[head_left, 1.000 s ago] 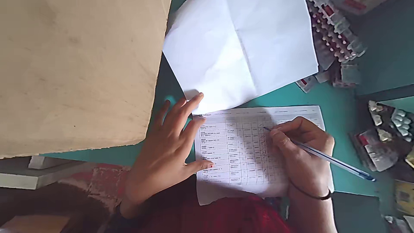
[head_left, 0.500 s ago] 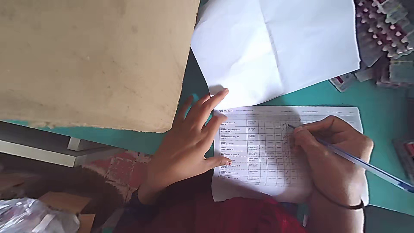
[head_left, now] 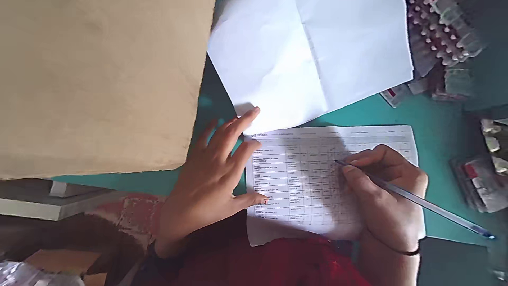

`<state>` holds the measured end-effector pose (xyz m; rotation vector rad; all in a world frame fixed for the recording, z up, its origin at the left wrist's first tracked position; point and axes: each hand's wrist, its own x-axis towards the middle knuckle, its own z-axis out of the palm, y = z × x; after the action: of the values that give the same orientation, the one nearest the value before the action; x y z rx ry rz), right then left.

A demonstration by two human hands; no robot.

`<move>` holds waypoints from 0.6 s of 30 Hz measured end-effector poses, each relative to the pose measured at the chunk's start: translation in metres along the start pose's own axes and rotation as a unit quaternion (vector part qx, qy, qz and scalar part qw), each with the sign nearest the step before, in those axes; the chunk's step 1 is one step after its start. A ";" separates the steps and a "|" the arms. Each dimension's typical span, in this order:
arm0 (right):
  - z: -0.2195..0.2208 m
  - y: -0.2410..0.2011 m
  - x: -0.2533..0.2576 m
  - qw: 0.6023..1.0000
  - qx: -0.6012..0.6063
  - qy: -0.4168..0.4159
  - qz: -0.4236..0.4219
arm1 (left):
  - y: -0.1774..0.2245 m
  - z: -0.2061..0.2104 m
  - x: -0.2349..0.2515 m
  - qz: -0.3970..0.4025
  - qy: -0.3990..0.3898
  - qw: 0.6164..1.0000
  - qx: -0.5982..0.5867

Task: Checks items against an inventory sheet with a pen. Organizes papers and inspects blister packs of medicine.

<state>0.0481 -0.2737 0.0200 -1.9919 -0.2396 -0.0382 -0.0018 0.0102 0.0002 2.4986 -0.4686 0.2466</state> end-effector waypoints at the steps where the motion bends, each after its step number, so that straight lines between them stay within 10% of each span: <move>1: 0.001 0.000 -0.001 1.000 -0.002 0.007 0.002 | 0.000 0.000 0.000 0.000 0.000 1.000 -0.001; 18: 0.003 -0.005 0.000 0.998 -0.063 -0.003 0.002 | 0.000 -0.004 -0.003 0.030 0.102 0.993 -0.046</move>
<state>0.0472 -0.2689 0.0233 -2.1186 -0.2423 -0.0444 -0.0053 0.0130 0.0027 2.3418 -0.4606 0.4877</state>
